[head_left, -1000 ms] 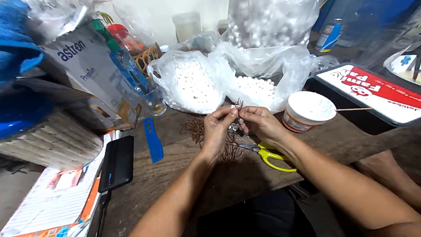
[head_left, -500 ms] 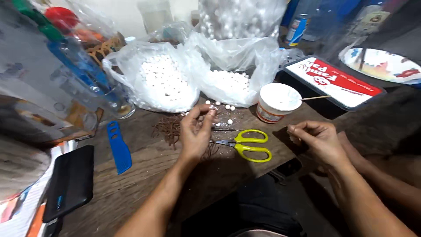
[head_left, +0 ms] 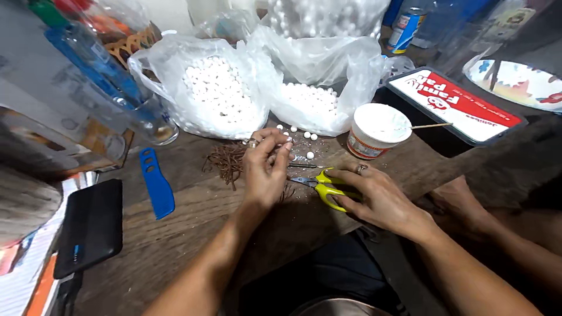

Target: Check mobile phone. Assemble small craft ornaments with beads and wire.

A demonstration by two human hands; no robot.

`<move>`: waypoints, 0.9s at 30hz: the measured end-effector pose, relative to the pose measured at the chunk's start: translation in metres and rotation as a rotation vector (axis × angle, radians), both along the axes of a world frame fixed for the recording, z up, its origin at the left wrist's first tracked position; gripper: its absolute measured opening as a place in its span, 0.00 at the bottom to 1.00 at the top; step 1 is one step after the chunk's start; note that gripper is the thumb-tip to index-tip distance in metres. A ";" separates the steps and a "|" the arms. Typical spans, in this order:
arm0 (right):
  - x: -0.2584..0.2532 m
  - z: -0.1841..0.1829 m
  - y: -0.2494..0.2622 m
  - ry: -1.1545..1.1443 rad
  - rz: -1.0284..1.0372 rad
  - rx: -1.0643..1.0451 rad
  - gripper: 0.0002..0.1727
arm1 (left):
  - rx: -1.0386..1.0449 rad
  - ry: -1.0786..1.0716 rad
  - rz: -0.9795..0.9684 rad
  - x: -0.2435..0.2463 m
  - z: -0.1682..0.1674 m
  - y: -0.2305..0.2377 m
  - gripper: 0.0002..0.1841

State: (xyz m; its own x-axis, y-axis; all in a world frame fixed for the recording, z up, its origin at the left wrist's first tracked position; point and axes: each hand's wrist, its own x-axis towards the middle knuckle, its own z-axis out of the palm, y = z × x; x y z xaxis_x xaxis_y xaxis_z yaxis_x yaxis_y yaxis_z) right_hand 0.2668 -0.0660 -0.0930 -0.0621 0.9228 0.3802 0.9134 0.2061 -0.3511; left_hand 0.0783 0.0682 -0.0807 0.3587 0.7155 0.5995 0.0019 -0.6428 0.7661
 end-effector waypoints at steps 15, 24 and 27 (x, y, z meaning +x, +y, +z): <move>0.002 0.000 0.005 0.739 0.103 0.138 0.42 | 0.006 0.040 -0.022 0.000 -0.001 0.001 0.06; 0.000 -0.003 0.010 0.742 0.151 0.079 0.41 | 0.062 0.090 -0.046 0.000 -0.003 0.000 0.06; 0.001 -0.003 0.010 0.754 0.157 0.066 0.41 | 0.059 0.111 -0.044 0.000 -0.002 -0.001 0.06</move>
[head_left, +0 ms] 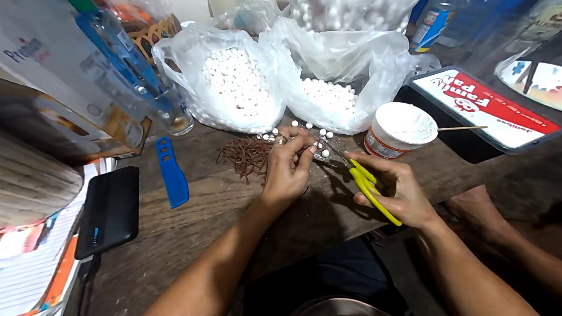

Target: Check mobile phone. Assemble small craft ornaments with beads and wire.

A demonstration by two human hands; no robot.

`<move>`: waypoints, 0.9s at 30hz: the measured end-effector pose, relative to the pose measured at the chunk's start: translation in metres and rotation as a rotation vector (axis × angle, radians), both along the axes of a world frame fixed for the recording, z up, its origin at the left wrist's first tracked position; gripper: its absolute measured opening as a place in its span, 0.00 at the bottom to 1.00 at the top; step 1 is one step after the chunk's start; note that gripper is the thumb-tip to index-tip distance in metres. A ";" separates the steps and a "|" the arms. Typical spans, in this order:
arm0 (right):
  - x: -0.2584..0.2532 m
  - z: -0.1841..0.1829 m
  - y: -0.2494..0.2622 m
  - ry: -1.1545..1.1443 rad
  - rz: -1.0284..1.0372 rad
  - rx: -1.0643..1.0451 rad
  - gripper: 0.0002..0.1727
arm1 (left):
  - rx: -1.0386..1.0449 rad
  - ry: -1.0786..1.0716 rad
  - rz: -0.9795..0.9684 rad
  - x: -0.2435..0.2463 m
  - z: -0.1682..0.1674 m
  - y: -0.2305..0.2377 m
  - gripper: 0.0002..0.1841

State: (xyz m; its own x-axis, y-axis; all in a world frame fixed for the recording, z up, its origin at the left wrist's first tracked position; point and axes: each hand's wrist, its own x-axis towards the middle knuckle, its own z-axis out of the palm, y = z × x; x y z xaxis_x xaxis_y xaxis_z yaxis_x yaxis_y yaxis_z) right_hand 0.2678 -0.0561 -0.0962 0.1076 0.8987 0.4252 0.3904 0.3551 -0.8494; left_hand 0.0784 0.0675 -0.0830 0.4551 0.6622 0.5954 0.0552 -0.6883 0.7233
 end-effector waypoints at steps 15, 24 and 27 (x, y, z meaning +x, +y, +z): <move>0.007 0.000 0.003 0.077 0.069 -0.082 0.41 | 0.000 0.040 -0.035 -0.001 0.002 -0.002 0.06; 0.009 0.001 0.004 0.104 0.093 -0.082 0.39 | -0.016 0.050 -0.034 -0.001 0.000 -0.001 0.06; 0.010 0.000 0.004 0.101 0.105 -0.080 0.38 | -0.011 0.048 -0.034 -0.001 0.000 0.000 0.06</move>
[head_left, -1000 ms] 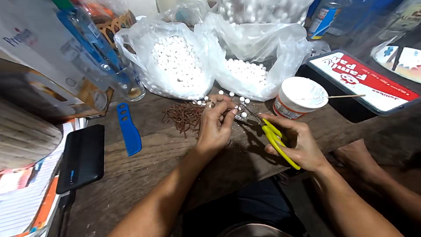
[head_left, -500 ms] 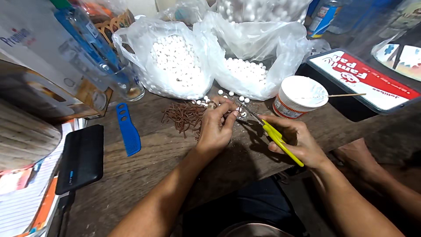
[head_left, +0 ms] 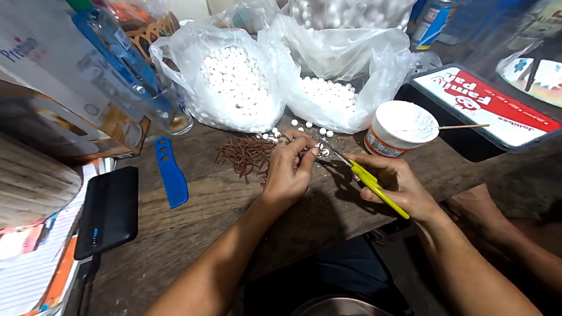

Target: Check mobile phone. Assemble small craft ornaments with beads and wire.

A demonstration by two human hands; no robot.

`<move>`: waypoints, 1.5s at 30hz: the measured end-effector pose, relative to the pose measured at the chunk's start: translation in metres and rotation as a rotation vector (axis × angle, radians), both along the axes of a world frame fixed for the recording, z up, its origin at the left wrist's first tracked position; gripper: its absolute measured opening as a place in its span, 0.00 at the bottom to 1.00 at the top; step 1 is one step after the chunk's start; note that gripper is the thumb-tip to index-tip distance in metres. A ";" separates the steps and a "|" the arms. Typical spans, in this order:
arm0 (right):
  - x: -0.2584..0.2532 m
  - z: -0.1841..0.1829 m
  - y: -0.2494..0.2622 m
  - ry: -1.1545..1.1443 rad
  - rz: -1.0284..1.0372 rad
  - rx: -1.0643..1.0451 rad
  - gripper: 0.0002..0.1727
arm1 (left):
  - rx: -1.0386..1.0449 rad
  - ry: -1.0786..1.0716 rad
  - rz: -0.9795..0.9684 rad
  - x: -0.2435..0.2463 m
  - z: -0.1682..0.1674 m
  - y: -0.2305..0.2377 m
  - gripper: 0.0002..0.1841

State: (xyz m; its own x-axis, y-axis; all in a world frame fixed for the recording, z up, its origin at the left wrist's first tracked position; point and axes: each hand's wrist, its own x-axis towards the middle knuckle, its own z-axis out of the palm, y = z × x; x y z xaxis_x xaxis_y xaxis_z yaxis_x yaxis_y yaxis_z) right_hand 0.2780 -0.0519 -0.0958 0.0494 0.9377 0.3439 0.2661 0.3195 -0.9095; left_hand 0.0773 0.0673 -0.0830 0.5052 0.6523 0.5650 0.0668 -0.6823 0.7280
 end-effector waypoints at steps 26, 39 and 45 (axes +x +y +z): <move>-0.008 0.001 0.000 0.043 -0.016 -0.004 0.23 | 0.028 0.014 -0.003 0.001 -0.001 0.000 0.06; -0.005 0.006 -0.019 -0.686 -0.378 0.051 0.26 | -0.227 -0.099 -0.002 -0.001 0.006 0.003 0.04; -0.006 -0.005 -0.026 -0.807 -0.371 0.145 0.24 | -0.175 -0.148 -0.008 -0.001 0.006 0.003 0.03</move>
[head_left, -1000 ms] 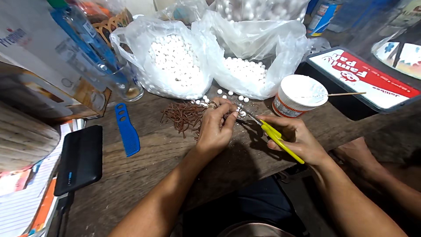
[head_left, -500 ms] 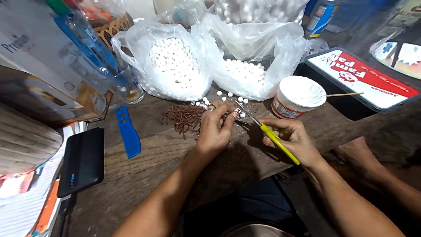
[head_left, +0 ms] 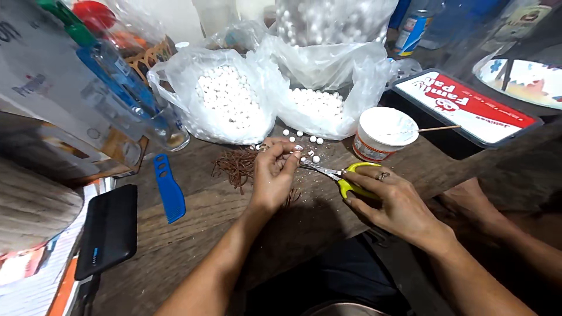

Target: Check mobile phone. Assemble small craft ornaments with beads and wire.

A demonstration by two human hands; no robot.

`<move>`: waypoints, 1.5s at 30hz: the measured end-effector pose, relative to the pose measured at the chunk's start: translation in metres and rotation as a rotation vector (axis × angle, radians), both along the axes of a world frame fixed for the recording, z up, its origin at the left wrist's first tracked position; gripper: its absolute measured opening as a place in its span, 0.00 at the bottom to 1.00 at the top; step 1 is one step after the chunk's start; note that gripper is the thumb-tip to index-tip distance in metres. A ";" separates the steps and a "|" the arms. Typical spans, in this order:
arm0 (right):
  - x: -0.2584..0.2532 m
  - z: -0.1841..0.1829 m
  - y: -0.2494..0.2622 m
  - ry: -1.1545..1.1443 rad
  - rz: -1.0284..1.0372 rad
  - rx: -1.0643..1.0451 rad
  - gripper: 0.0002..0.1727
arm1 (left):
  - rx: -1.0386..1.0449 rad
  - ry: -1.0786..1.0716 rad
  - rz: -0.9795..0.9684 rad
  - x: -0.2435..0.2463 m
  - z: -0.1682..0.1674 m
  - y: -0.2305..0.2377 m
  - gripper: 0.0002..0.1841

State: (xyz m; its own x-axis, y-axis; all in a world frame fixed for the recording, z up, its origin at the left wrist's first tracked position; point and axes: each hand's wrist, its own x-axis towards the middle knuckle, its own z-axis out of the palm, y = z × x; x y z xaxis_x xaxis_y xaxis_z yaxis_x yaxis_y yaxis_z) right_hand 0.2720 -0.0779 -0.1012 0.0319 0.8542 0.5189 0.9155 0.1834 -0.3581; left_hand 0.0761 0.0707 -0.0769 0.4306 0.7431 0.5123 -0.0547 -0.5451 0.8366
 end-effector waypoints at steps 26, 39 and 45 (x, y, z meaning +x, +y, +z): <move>0.104 0.055 -0.018 0.731 -0.077 0.551 0.13 | 0.223 0.046 -0.069 0.066 0.030 -0.008 0.05; 0.090 0.052 -0.019 1.398 0.011 0.500 0.25 | 0.320 0.065 -0.068 0.085 0.018 -0.015 0.05; 0.086 0.051 -0.016 1.372 0.021 0.478 0.23 | 0.329 0.086 -0.046 0.083 0.018 -0.016 0.05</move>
